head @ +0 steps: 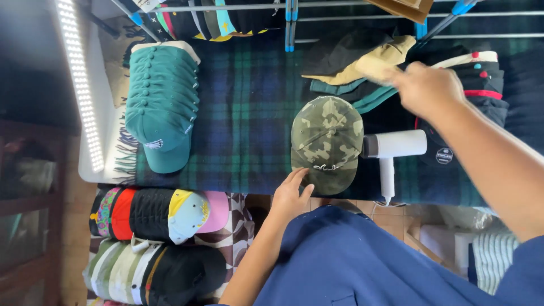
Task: Cleaning and steaming a camouflage baseball cap on a work surface surrounded by other caps.
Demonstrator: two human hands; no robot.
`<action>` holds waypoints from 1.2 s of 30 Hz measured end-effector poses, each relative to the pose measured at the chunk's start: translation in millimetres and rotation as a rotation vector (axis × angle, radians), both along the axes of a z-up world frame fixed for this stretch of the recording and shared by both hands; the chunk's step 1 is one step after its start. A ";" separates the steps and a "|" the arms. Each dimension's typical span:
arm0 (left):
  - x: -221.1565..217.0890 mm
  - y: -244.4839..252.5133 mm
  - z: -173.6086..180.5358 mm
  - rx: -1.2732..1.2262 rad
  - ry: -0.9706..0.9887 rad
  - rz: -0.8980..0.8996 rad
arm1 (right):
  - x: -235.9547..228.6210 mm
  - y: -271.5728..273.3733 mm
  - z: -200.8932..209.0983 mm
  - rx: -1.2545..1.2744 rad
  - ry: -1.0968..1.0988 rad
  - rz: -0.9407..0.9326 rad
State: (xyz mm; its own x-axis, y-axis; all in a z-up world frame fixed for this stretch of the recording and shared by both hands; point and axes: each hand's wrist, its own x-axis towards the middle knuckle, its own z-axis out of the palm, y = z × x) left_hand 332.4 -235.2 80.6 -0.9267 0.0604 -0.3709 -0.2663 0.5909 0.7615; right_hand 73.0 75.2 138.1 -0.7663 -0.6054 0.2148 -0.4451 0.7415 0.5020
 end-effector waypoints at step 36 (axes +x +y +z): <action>11.2 120.4 -30.6 -0.455 -0.012 0.228 | -63.4 -26.8 -59.5 -0.626 -0.915 -0.012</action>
State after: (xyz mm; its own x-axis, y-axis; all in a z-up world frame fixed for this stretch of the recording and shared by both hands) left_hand 343.6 -114.8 50.1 -0.8930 -0.3135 -0.3228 -0.4344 0.7880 0.4364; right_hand 9.7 48.4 78.6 -0.7973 -0.5791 -0.1701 -0.4474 0.7563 -0.4773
